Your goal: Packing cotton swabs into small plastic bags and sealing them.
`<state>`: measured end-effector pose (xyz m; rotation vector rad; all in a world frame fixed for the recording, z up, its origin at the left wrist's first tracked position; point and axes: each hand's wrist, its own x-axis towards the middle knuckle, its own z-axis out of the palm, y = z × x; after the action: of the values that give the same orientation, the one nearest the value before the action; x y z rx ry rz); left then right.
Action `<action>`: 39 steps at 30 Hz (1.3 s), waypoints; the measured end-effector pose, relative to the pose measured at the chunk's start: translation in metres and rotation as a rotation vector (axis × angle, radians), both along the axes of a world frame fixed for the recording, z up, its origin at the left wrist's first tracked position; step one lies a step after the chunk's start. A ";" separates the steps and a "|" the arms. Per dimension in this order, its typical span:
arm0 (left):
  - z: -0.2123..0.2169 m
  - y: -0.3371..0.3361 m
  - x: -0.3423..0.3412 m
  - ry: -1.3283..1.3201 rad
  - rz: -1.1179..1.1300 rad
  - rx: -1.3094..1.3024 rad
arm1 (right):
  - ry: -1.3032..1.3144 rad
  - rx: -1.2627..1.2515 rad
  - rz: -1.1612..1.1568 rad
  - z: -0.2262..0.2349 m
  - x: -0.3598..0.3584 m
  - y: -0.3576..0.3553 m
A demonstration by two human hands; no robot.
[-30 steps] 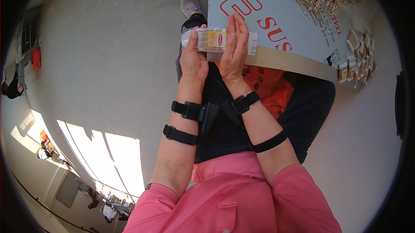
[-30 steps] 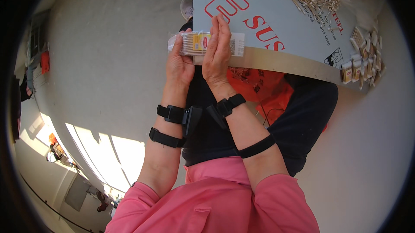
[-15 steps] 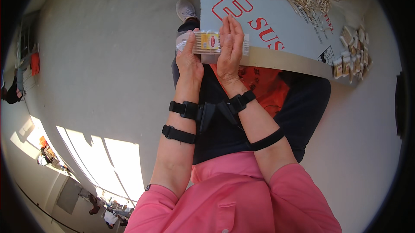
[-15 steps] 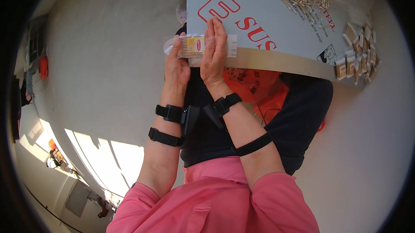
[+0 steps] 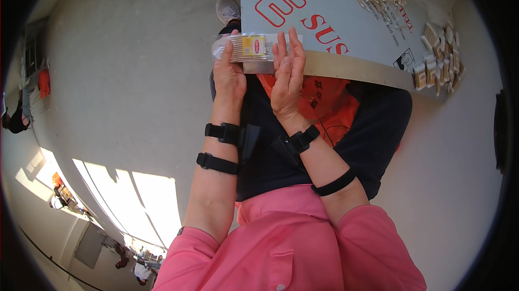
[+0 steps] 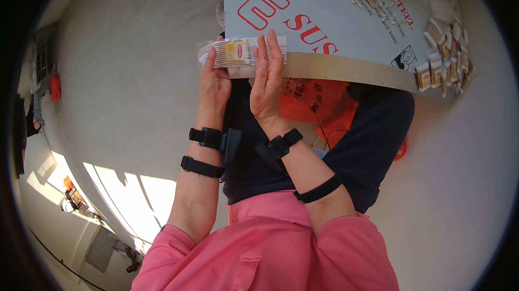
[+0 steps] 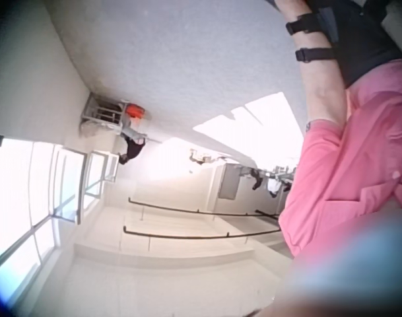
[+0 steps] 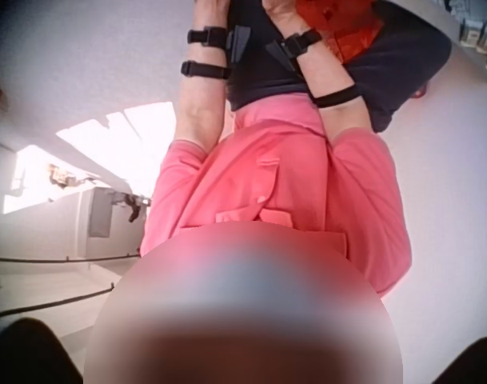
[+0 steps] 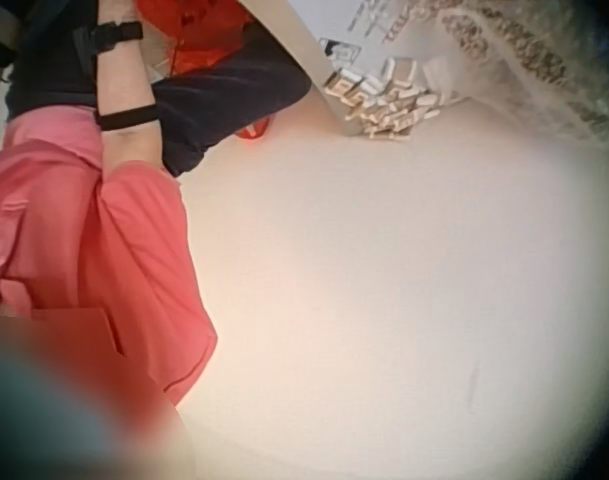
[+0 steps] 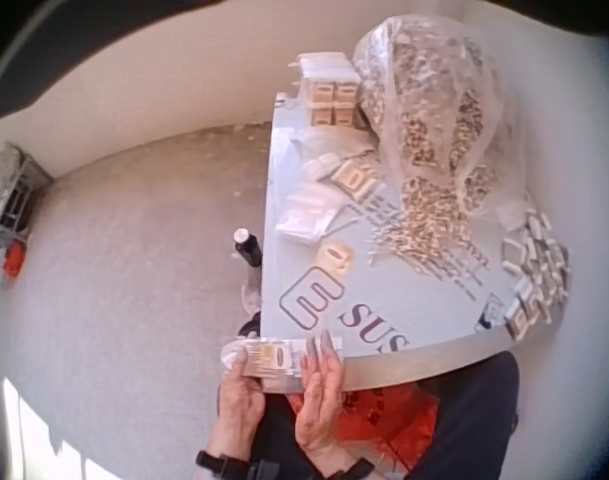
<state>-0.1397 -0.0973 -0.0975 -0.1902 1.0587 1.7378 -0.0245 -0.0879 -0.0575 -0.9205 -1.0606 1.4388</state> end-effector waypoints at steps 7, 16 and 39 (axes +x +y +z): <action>-0.001 -0.004 0.000 0.035 -0.066 0.091 | -0.098 0.008 -0.036 -0.010 -0.002 -0.010; 0.002 -0.004 0.001 0.035 -0.044 0.093 | -0.294 0.099 -0.018 -0.013 -0.009 0.003; 0.027 -0.021 -0.003 0.025 -0.048 -0.060 | -0.461 0.191 -0.046 0.003 0.055 0.021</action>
<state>-0.1426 -0.1185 -0.0709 -0.1803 1.1258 1.6704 0.0308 -0.0674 -0.0548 -1.1568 -1.4768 1.0862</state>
